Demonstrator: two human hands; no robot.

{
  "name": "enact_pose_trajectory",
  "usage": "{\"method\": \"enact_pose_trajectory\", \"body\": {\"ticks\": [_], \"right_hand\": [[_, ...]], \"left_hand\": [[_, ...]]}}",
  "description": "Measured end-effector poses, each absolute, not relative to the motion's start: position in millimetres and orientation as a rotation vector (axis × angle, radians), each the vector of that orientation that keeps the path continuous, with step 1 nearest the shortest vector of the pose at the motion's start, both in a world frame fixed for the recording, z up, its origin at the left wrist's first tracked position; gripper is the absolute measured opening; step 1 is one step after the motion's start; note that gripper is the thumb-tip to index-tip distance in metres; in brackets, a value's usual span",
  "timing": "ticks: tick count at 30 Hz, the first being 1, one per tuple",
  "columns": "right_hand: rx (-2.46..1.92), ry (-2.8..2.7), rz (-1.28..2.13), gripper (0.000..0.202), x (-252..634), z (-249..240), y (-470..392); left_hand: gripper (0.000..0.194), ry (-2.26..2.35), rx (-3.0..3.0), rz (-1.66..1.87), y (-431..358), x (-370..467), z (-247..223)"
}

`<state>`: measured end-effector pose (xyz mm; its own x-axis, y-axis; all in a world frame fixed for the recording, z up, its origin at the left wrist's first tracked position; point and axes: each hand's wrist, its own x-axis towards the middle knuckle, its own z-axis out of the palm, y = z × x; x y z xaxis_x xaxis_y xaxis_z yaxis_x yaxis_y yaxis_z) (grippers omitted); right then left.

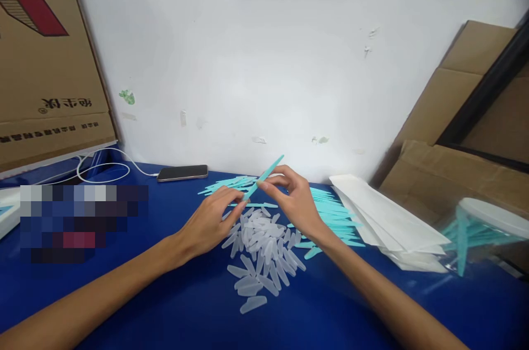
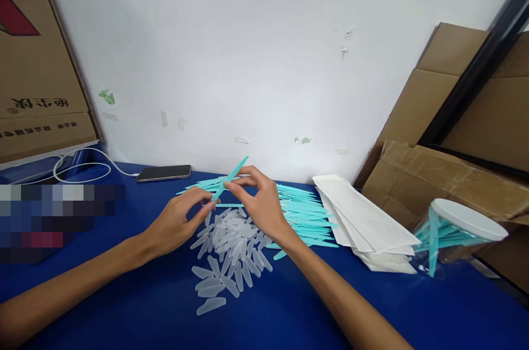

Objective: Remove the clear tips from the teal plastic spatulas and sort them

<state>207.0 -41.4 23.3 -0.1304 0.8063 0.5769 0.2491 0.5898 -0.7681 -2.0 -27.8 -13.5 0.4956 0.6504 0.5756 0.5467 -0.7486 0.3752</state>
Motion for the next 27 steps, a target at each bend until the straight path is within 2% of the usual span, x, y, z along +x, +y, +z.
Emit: {"method": "enact_pose_trajectory", "body": {"ticks": [4, 10, 13, 17, 20, 27], "right_hand": [[-0.845, -1.562, 0.818, 0.027, 208.0, 20.9, -41.4], [-0.796, -1.388, 0.948, 0.029, 207.7, 16.7, -35.4], [-0.816, -1.241, 0.907, 0.033, 216.7, 21.5, -27.6], [-0.849, -0.997, 0.644, 0.038, 253.0, 28.8, -8.6], [-0.980, -1.163, 0.629, 0.033, 272.4, 27.3, -1.5], [-1.177, -1.771, 0.842, 0.040, 252.5, 18.8, -18.3]], "left_hand": [[0.023, 1.027, 2.551, 1.098, -31.9, -0.9, -9.1], [0.030, 0.986, 2.486, 1.072, -42.1, 2.4, 4.8], [0.037, 0.944, 2.467, 1.076, -45.7, 0.6, 5.2], [0.039, 0.914, 2.539, 0.996, -44.6, -2.1, 0.3], [0.035, 0.930, 2.667, 0.879, -40.0, -1.0, -3.5], [0.035, 0.970, 2.791, 0.661, -34.6, -0.8, -13.3]]}}
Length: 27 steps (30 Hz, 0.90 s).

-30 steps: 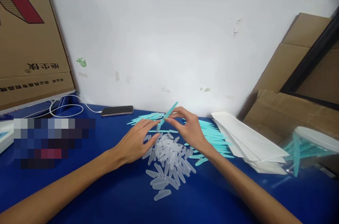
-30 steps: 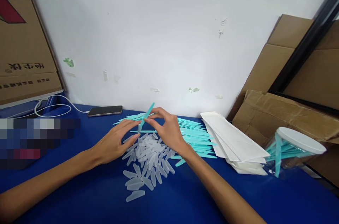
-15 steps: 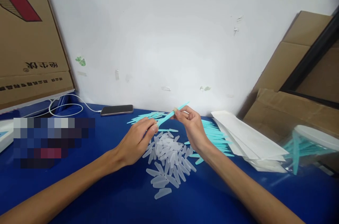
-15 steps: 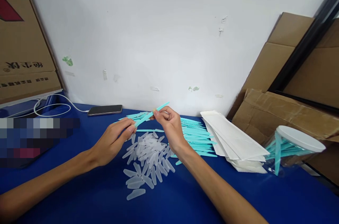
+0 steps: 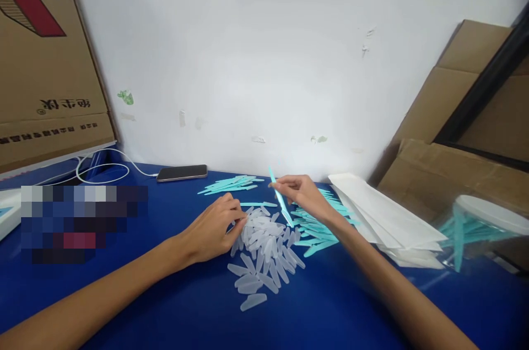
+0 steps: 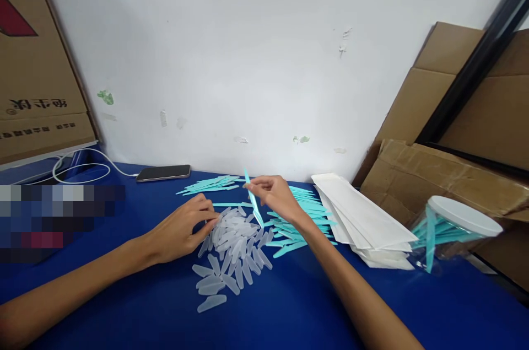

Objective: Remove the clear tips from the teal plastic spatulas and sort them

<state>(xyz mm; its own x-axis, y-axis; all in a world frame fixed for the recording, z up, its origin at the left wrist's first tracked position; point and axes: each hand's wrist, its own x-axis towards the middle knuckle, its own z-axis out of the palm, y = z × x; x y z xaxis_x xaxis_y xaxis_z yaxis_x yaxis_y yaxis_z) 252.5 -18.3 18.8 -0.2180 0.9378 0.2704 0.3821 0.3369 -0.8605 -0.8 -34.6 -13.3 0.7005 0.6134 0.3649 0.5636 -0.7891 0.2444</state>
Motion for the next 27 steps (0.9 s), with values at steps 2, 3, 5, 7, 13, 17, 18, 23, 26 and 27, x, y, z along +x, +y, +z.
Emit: {"method": "enact_pose_trajectory", "body": {"ticks": [2, 3, 5, 7, 13, 17, 18, 23, 26, 27], "right_hand": [[-1.192, -1.886, 0.900, 0.042, 248.0, 17.3, -22.7], [-1.202, -1.933, 0.928, 0.043, 247.1, 16.3, -24.0], [-1.205, -2.014, 0.972, 0.045, 247.1, 13.8, -25.3], [-1.183, -2.081, 0.973, 0.046, 247.9, 11.2, -25.2], [-1.134, -2.179, 0.926, 0.037, 245.8, 6.3, -24.2], [-1.150, -2.238, 0.875, 0.034, 244.4, 6.0, -24.1], [-1.153, -2.246, 0.854, 0.034, 244.4, 5.9, -24.0], [-1.156, -2.248, 0.748, 0.034, 245.1, 4.0, -22.7], [-1.156, -2.205, 0.670, 0.040, 245.9, 3.6, -21.4], [-1.158, -2.191, 0.637, 0.042, 246.4, 3.9, -20.9]], "left_hand": [[0.035, 0.992, 2.799, 0.690, -32.9, -1.8, -14.4], [0.035, 1.013, 2.797, 0.727, -31.2, -2.5, -15.0], [0.035, 1.074, 2.784, 0.818, -25.8, -4.6, -17.2], [0.036, 1.151, 2.774, 0.873, -17.8, -7.9, -21.2], [0.040, 1.306, 2.794, 0.784, 9.8, -22.6, -35.6], [0.033, 1.289, 2.894, 0.611, 18.1, -27.9, -36.2], [0.032, 1.285, 2.941, 0.563, 18.4, -27.7, -35.2], [0.032, 1.334, 3.248, 0.236, 13.4, -21.2, -28.9], [0.027, 1.358, 3.346, 0.084, 11.6, -19.7, -25.9], [0.025, 1.382, 3.353, 0.070, 11.7, -20.1, -25.0]]}}
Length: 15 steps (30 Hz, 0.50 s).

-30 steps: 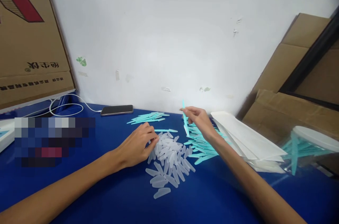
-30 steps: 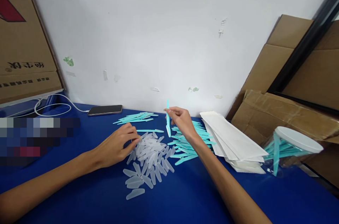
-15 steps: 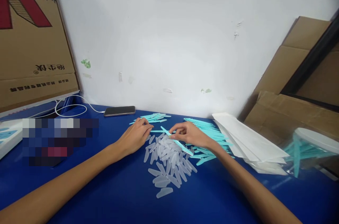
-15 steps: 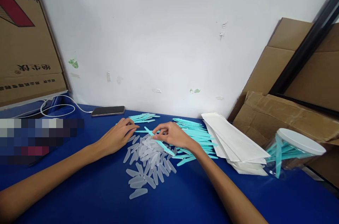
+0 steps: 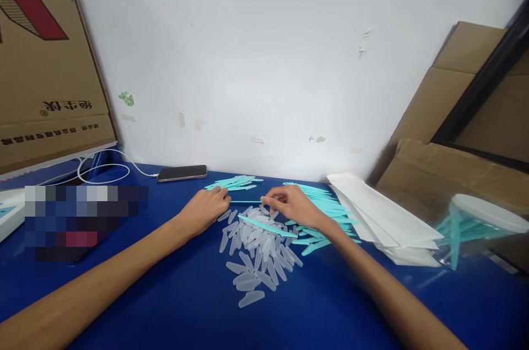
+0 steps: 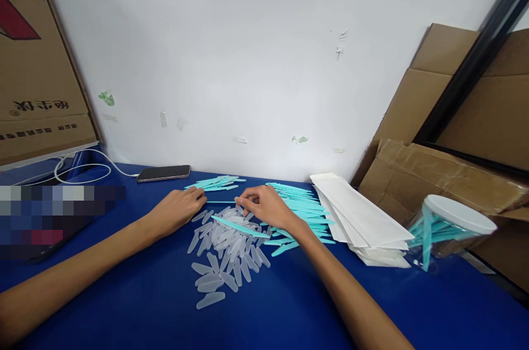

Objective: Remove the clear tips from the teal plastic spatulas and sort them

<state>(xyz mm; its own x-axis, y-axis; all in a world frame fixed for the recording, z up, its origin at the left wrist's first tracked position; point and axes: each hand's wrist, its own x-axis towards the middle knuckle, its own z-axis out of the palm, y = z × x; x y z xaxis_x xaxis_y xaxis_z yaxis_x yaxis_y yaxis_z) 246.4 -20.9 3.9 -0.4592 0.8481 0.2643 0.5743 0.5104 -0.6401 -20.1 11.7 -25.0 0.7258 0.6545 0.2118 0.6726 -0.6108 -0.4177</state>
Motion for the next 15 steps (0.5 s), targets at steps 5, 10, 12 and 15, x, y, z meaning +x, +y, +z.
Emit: {"method": "enact_pose_trajectory", "body": {"ticks": [5, 10, 12, 15], "right_hand": [[-1.198, -2.131, 0.483, 0.048, 246.1, 7.0, -20.6], [-1.110, -2.008, 0.680, 0.045, 231.3, 11.2, -30.8], [-1.050, -1.943, 0.725, 0.043, 223.8, 13.1, -35.4], [-1.022, -1.857, 0.689, 0.043, 217.5, 15.9, -39.4]], "left_hand": [[0.022, -1.202, -2.416, -0.367, 9.7, -22.8, -17.9], [0.017, -1.264, -2.641, -0.906, -9.3, -12.9, -9.8], [0.016, -1.164, -2.718, -0.976, -18.8, -6.8, -9.6], [0.017, -0.974, -2.765, -1.026, -29.4, -0.9, -10.4]]}}
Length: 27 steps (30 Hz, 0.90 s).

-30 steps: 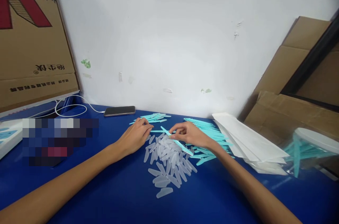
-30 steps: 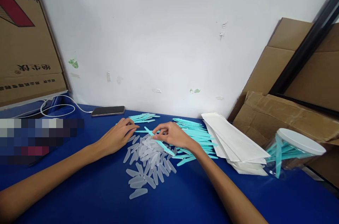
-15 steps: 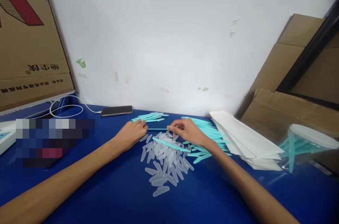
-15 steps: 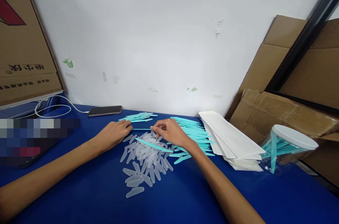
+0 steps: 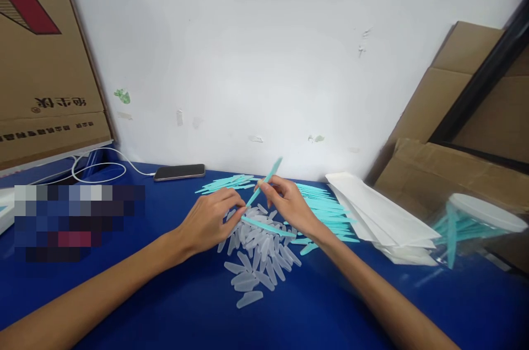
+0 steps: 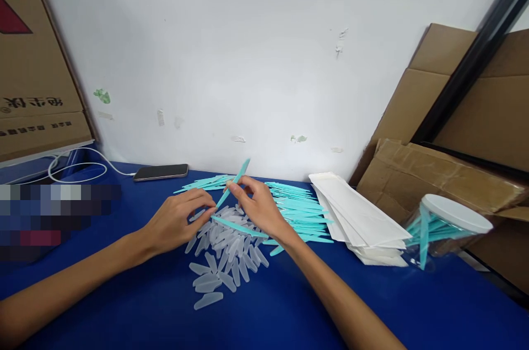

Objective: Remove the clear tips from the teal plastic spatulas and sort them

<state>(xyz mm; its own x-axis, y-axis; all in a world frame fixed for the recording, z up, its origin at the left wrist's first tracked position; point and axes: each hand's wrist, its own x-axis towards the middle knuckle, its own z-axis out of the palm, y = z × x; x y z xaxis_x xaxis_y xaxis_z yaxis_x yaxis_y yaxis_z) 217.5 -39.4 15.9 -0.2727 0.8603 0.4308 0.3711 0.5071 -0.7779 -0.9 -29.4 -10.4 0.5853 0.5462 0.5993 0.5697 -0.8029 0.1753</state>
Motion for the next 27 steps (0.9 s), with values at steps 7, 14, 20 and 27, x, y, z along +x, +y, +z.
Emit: {"method": "enact_pose_trajectory", "body": {"ticks": [7, 14, 20, 27], "right_hand": [[-1.035, -2.089, 0.623, 0.037, 225.0, 21.9, -44.6], [-1.101, -2.549, -0.348, 0.033, 223.9, 17.0, -49.6], [-1.187, -2.530, -0.560, 0.023, 257.9, 16.6, -23.7], [-1.619, -2.396, -0.234, 0.027, 335.2, 18.3, 4.1]], "left_hand": [[0.048, -1.176, -2.624, -1.240, -31.9, -3.7, -7.0], [0.026, -1.099, -2.770, -1.341, -24.6, -1.8, -11.7], [0.023, -1.173, -2.705, -1.436, -16.7, -10.2, -7.5], [0.031, -1.376, -2.668, -1.068, -9.5, -17.0, -9.6]]}}
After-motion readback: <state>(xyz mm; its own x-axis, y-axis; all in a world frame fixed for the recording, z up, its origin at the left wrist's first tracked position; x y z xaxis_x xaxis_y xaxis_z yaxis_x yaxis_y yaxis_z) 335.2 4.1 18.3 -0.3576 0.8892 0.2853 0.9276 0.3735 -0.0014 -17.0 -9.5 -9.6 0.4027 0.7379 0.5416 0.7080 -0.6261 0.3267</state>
